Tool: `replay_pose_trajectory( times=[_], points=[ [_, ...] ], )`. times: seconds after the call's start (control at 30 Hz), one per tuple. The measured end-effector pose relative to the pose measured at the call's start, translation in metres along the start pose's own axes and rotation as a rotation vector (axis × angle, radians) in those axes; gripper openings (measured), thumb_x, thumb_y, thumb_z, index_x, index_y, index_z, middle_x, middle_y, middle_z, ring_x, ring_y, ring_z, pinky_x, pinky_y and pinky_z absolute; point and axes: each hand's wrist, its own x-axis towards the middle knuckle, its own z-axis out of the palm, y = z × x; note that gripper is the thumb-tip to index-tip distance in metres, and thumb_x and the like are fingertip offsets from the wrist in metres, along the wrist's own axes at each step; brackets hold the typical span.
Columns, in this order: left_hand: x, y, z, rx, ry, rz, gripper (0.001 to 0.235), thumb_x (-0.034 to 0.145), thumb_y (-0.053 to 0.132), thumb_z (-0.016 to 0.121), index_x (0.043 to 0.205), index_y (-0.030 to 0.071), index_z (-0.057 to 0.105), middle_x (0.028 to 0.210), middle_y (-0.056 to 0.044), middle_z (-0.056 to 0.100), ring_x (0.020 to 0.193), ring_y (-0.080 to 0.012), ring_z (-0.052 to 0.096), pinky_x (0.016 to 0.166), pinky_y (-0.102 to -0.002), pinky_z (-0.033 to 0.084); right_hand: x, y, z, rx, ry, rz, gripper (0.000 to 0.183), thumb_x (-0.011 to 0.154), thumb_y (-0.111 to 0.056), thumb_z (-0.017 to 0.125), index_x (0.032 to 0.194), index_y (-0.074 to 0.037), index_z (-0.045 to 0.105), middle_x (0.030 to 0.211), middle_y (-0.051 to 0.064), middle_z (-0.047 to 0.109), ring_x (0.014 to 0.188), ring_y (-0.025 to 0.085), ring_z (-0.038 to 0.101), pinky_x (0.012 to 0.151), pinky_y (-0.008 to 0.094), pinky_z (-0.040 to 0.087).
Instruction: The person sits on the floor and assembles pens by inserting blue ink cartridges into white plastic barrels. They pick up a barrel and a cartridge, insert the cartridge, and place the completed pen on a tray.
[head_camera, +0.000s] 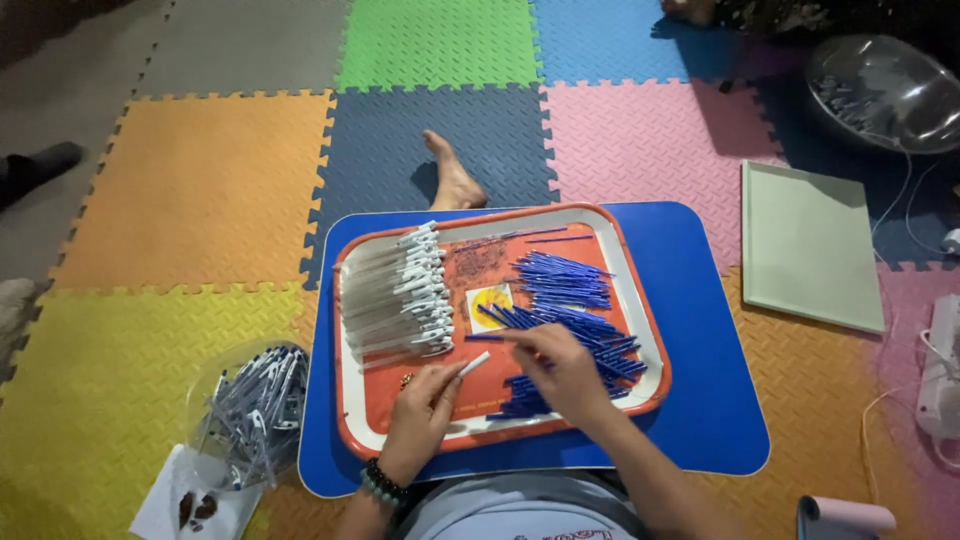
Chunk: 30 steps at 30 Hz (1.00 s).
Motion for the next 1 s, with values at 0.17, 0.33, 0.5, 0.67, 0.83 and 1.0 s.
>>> replay_pose_trajectory(
  times=[0.17, 0.33, 0.5, 0.67, 0.83, 1.0],
  points=[
    [-0.005, -0.003, 0.0, -0.026, -0.02, -0.002, 0.037, 0.111, 0.018, 0.065, 0.145, 0.015, 0.077, 0.114, -0.006, 0.08, 0.1, -0.0203, 0.075, 0.085, -0.034, 0.06, -0.007, 0.008, 0.024, -0.004, -0.043, -0.068, 0.026, 0.107, -0.012, 0.074, 0.131, -0.008, 0.082, 0.115, 0.011, 0.081, 0.106, 0.026, 0.074, 0.084, 0.037, 0.063],
    [-0.008, -0.012, 0.003, -0.019, -0.022, 0.01, 0.036, 0.111, 0.018, 0.065, 0.145, 0.013, 0.076, 0.116, -0.007, 0.079, 0.106, -0.022, 0.076, 0.088, -0.035, 0.063, -0.013, 0.017, 0.026, 0.007, -0.089, 0.005, 0.027, 0.106, -0.013, 0.074, 0.132, -0.01, 0.082, 0.111, 0.009, 0.08, 0.104, 0.024, 0.071, 0.081, 0.035, 0.062],
    [-0.008, -0.014, 0.004, 0.013, -0.043, -0.022, 0.037, 0.11, 0.019, 0.065, 0.145, 0.012, 0.076, 0.117, -0.007, 0.079, 0.107, -0.0222, 0.076, 0.087, -0.036, 0.065, -0.015, 0.021, 0.026, -0.026, -0.082, -0.007, 0.028, 0.105, -0.012, 0.076, 0.132, -0.011, 0.083, 0.115, 0.009, 0.083, 0.107, 0.023, 0.074, 0.084, 0.033, 0.065],
    [-0.008, -0.014, 0.005, 0.003, -0.036, -0.002, 0.035, 0.11, 0.018, 0.066, 0.143, 0.011, 0.077, 0.114, -0.008, 0.079, 0.101, -0.0214, 0.075, 0.083, -0.035, 0.063, -0.015, 0.019, 0.024, -0.022, -0.079, -0.035, 0.026, 0.104, -0.013, 0.078, 0.129, -0.009, 0.084, 0.114, 0.009, 0.086, 0.105, 0.023, 0.077, 0.086, 0.036, 0.065],
    [-0.009, -0.012, 0.005, -0.046, -0.018, -0.023, 0.036, 0.11, 0.016, 0.066, 0.144, 0.01, 0.077, 0.111, -0.007, 0.079, 0.098, -0.0195, 0.074, 0.08, -0.033, 0.063, -0.016, 0.02, 0.024, -0.015, -0.062, 0.037, 0.027, 0.106, -0.019, 0.075, 0.13, -0.011, 0.084, 0.112, 0.007, 0.085, 0.104, 0.021, 0.076, 0.084, 0.034, 0.065],
    [-0.01, -0.014, 0.005, -0.014, -0.049, -0.037, 0.038, 0.11, 0.018, 0.067, 0.147, 0.014, 0.076, 0.109, -0.004, 0.076, 0.09, -0.0174, 0.07, 0.075, -0.034, 0.06, -0.017, 0.02, 0.021, -0.009, -0.138, 0.086, 0.024, 0.104, -0.018, 0.077, 0.126, -0.013, 0.086, 0.115, 0.006, 0.085, 0.109, 0.022, 0.078, 0.089, 0.035, 0.066]
  ],
)
